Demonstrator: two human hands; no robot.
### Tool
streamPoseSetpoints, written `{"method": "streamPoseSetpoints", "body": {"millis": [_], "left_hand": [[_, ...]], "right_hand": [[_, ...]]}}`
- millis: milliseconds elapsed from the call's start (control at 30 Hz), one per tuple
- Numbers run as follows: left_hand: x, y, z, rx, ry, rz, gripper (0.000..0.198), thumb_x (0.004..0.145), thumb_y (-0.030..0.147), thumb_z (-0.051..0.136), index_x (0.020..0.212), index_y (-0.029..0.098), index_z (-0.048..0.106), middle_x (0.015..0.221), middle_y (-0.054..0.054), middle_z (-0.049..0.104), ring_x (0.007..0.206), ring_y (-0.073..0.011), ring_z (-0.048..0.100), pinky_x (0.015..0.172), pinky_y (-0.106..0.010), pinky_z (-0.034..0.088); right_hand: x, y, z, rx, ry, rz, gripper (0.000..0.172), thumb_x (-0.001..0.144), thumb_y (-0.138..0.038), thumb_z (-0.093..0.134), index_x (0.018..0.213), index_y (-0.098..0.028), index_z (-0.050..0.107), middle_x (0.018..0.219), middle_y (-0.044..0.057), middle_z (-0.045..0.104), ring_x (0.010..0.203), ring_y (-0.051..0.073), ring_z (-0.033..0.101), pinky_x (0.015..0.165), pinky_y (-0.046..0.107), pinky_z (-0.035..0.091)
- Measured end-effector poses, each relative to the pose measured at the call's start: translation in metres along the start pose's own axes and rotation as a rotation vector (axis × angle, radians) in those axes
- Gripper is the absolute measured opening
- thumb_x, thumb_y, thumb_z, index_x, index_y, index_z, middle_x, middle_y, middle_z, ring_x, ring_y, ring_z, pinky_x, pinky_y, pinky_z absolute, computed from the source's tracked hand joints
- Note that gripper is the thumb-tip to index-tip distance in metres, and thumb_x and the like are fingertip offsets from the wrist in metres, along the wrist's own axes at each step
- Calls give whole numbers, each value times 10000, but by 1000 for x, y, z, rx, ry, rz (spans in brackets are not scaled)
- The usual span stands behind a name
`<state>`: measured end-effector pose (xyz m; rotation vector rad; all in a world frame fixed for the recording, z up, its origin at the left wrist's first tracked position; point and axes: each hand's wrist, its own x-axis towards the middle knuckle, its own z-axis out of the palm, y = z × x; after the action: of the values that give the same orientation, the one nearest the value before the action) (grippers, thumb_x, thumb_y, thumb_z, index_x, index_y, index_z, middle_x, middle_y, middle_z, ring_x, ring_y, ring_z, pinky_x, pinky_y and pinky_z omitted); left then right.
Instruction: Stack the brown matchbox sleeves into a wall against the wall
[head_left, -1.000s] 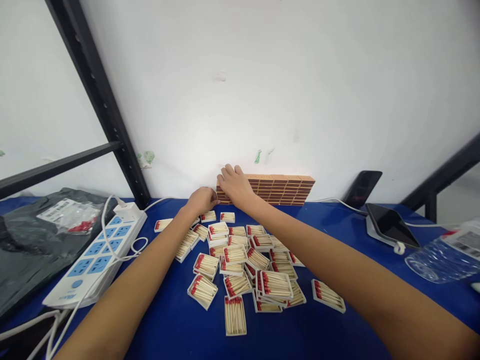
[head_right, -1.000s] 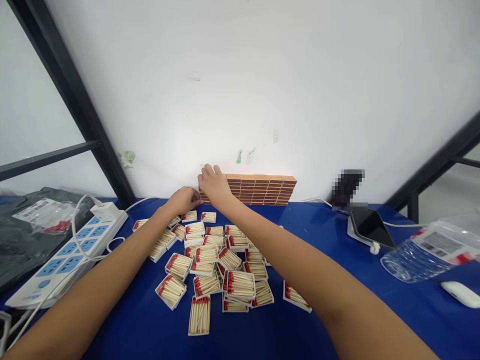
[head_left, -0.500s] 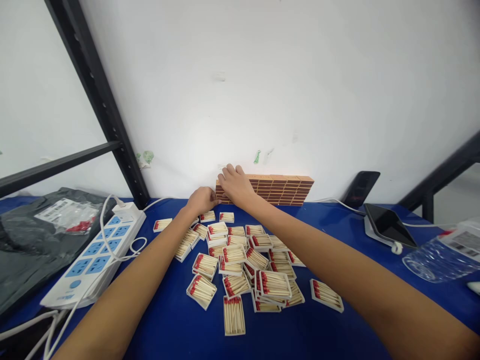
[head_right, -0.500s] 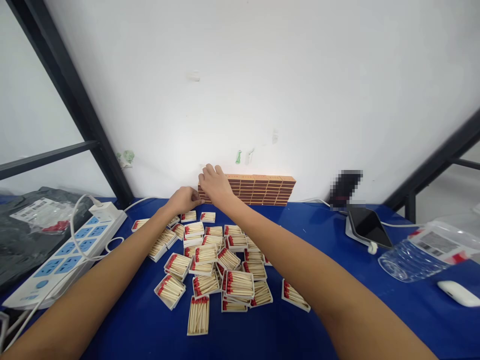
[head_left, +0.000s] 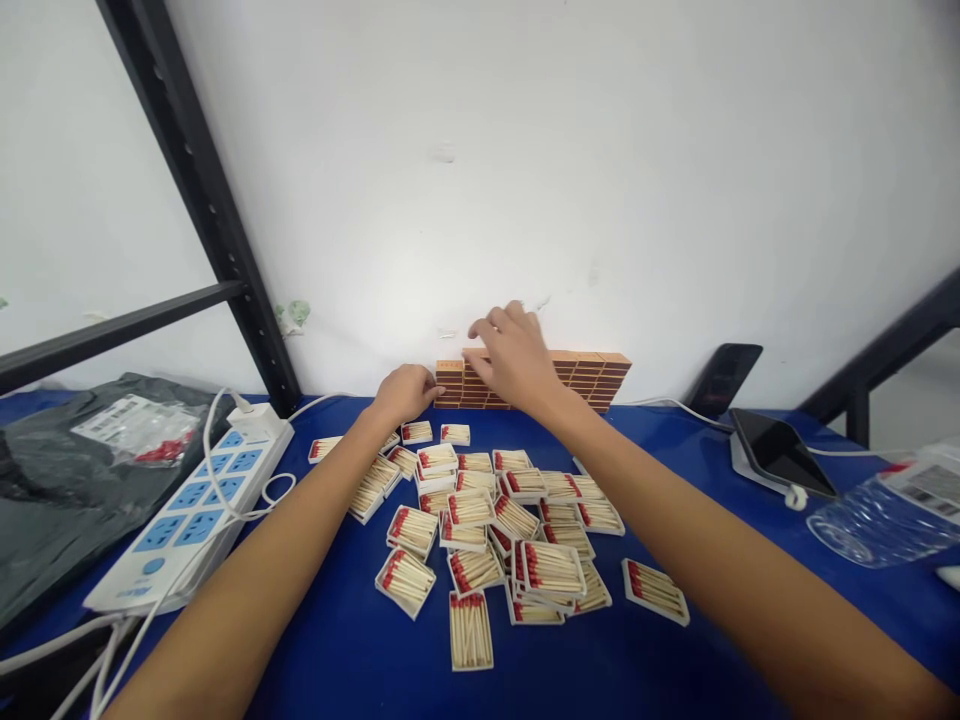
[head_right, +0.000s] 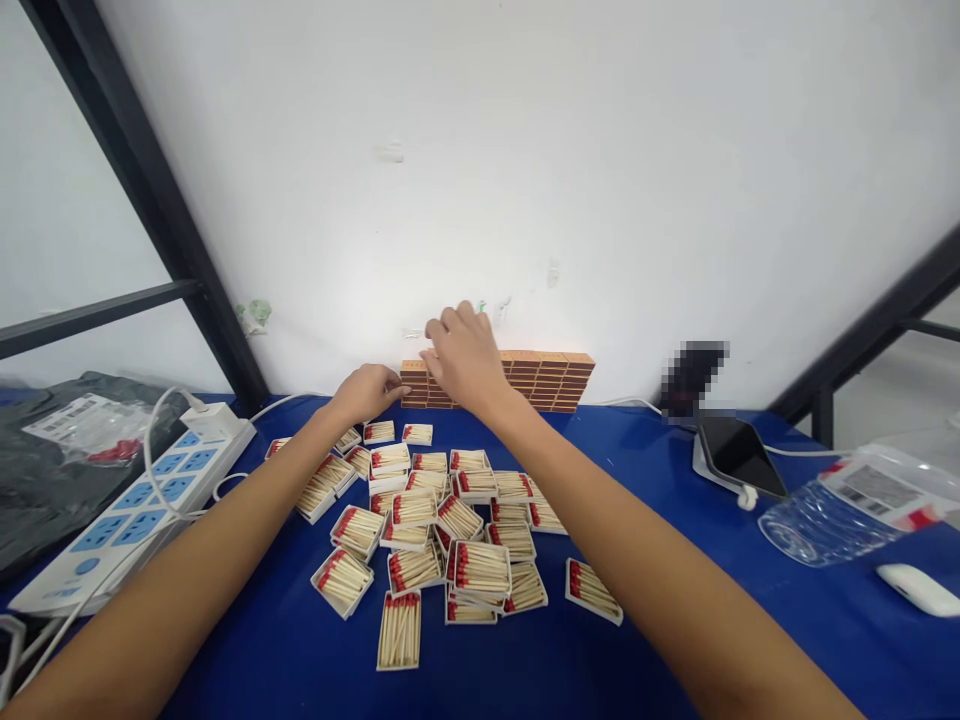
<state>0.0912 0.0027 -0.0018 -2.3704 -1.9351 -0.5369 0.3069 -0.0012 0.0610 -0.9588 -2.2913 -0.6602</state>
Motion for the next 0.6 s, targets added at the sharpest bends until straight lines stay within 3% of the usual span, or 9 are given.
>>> {"method": "streamPoseSetpoints", "body": {"millis": [133, 300, 433, 600], "left_hand": [[1, -4, 1, -28, -3, -21, 315, 927, 452, 626, 835, 202, 793, 859, -103, 776, 797, -244, 676, 687, -326, 442], [0, -2, -2, -43, 26, -12, 326, 923, 483, 643, 850, 192, 771, 890, -100, 771, 825, -246, 672, 693, -328, 433], [-3, 7, -7, 48, 89, 12, 359, 963, 496, 584, 920, 171, 731, 956, -135, 752, 882, -270, 661, 713, -346, 429], [-5, 17, -10, 157, 92, -7, 418, 1008, 487, 494, 952, 150, 735, 979, -179, 722, 929, -297, 657, 769, -364, 434]], "right_hand": [[-34, 31, -11, 94, 92, 122, 235, 1016, -300, 474, 1016, -210, 691, 979, 129, 644, 1060, 340, 515, 866, 464, 411], [-81, 61, 0, 113, 133, 237, 196, 978, -253, 512, 885, -200, 675, 853, 111, 662, 909, 305, 532, 829, 448, 432], [-105, 70, 11, 102, 99, 265, 173, 957, -235, 527, 859, -208, 667, 854, 106, 679, 912, 310, 556, 833, 456, 441], [-113, 70, 14, 62, 74, 258, 176, 960, -234, 524, 879, -203, 677, 884, 117, 688, 954, 321, 570, 831, 451, 435]]}}
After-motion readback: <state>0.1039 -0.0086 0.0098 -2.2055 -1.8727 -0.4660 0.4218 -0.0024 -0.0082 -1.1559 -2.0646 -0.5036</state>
